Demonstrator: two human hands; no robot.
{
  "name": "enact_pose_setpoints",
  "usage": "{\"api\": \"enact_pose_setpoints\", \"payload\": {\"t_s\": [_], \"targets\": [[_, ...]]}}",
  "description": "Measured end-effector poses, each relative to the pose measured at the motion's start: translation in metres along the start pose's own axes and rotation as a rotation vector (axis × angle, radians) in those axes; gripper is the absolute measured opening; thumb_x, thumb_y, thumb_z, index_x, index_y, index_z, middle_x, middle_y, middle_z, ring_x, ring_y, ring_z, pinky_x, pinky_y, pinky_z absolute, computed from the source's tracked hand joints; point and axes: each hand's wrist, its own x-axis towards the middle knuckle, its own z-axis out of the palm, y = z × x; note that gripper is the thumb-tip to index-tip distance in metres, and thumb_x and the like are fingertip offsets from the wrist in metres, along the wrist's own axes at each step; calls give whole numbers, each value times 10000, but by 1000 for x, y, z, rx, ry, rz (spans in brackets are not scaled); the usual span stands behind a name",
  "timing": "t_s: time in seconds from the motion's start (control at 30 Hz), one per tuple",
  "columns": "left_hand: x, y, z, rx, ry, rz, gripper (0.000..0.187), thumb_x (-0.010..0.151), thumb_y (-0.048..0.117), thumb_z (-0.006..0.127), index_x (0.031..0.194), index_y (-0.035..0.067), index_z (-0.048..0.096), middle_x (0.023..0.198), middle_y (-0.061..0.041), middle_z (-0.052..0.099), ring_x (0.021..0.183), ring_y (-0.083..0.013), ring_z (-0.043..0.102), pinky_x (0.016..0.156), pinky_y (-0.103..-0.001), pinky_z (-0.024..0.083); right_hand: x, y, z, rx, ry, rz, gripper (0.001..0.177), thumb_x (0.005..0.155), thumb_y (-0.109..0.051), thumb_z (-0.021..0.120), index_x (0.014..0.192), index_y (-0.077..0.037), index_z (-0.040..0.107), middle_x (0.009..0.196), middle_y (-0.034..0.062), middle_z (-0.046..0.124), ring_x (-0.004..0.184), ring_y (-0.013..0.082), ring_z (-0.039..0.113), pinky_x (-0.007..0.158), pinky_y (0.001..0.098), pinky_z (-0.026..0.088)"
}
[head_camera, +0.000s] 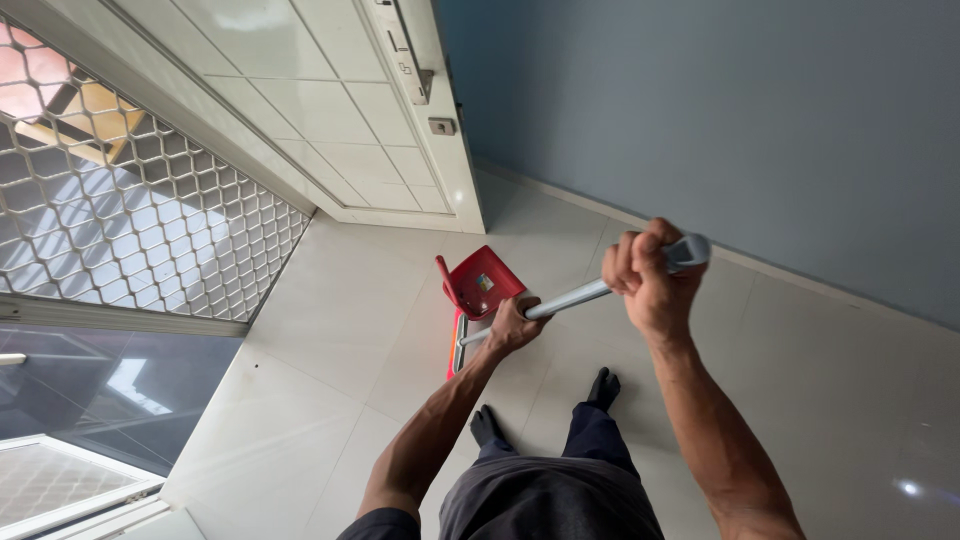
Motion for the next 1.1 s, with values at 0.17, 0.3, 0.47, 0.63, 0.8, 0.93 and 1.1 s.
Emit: {"api": "enact_pose_setpoints", "payload": {"t_s": [0.17,0.3,0.47,0.63,0.8,0.93,1.1], "targets": [[50,67,80,-72,-114,111,278,905,296,715,947,29,780,696,-142,697,596,-197,655,631,-370,538,38,-76,-86,-88,202,-37,345,1143,-267,566,840,-128,478,526,-22,321,413,80,242,406,275,233],[106,124,145,-148,-224,62,267,903,291,696,995,53,778,702,-125,724,618,-206,681,620,-380,554,68,-126,-163,-149,298,-51,421,1206,-268,571,825,-116,476,511,-17,318,384,75,233,437,282,237],[185,169,197,-133,-203,193,203,908,218,695,830,42,759,643,-98,693,559,-184,618,573,-388,510,92,-158,-233,-255,259,-172,403,1207,-256,548,844,-107,456,511,-9,325,358,92,252,414,286,247],[277,167,214,-32,-114,323,160,872,114,677,726,48,686,568,-76,626,486,-186,515,513,-419,432,109,-156,-281,-259,217,-212,389,1170,-190,503,805,-108,399,498,7,329,353,100,240,412,289,237],[357,155,171,74,36,360,130,869,114,678,744,80,664,569,-49,623,488,-170,550,502,-405,445,157,-124,-319,-194,-38,-48,389,1068,-87,509,715,-134,352,484,18,325,408,112,228,452,301,238],[406,145,120,178,102,218,300,958,254,694,718,80,653,581,-58,613,550,-233,559,682,-434,467,203,-73,-333,-172,-8,15,431,1077,-74,519,686,-134,347,505,26,336,458,134,263,540,329,296],[465,90,66,280,267,161,207,982,253,630,835,120,691,742,-35,662,789,-237,623,946,-437,419,273,17,-337,-38,33,145,419,1098,-130,580,712,-109,418,575,39,405,589,173,376,654,346,340]]}}
